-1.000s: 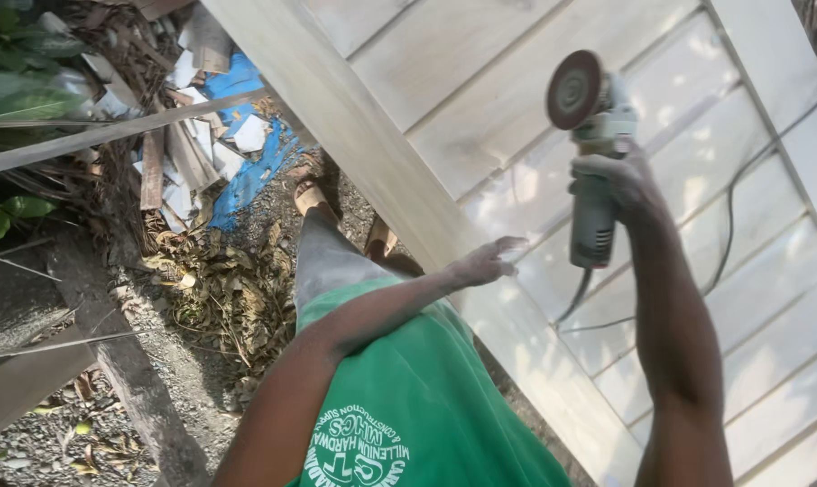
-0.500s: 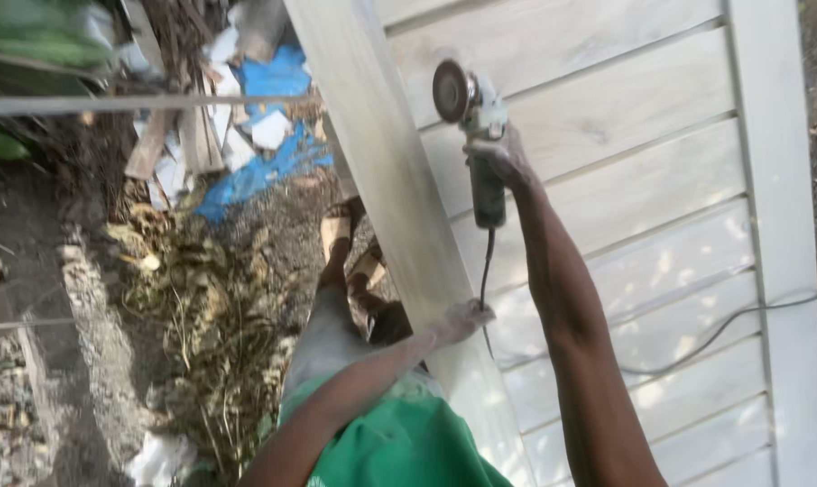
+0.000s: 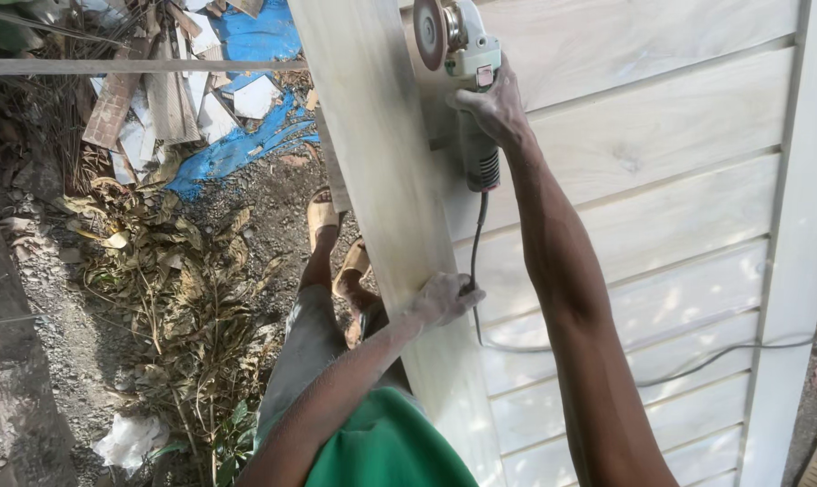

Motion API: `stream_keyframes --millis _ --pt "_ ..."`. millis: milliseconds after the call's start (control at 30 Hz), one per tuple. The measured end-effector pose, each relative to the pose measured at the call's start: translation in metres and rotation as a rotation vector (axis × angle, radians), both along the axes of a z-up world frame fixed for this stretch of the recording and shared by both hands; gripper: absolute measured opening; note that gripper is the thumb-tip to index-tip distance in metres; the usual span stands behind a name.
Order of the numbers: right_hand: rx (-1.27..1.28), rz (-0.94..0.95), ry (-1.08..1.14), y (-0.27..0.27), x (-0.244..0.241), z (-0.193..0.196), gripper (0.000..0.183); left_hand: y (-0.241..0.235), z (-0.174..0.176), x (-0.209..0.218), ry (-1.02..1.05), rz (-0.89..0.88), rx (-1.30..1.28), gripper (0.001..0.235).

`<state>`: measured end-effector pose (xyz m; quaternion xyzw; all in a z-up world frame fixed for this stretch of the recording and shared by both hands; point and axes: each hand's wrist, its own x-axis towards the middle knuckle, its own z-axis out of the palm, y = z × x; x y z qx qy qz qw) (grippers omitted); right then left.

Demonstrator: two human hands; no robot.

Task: The person uses an electric sander to smooth the surface of a wooden door. They move the sander along the edges and panels of the door, holding it with one hand and steadying the door with the other.

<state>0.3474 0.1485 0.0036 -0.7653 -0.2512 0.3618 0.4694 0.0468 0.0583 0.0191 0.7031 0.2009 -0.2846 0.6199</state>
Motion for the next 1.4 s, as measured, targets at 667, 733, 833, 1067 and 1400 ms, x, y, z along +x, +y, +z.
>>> stream_keyframes --millis 667,733,833,1067,1400 --pt "-0.007 0.028 -0.022 0.014 0.007 -0.026 0.076 -0.003 -0.013 -0.002 0.006 0.165 -0.188 0.036" --pt "0.013 0.038 -0.018 0.014 0.004 -0.027 0.077 -0.003 -0.011 -0.006 0.030 0.153 -0.198 0.035" --pt "0.011 0.042 -0.031 0.016 0.007 -0.027 0.077 -0.002 -0.012 -0.003 0.030 0.147 -0.187 0.034" --pt "-0.027 0.038 -0.038 0.017 0.006 -0.025 0.075 -0.003 -0.014 -0.003 0.022 0.144 -0.186 0.035" --pt "-0.038 0.045 -0.050 0.020 0.005 -0.026 0.075 -0.006 -0.013 -0.004 -0.003 0.146 -0.167 0.035"
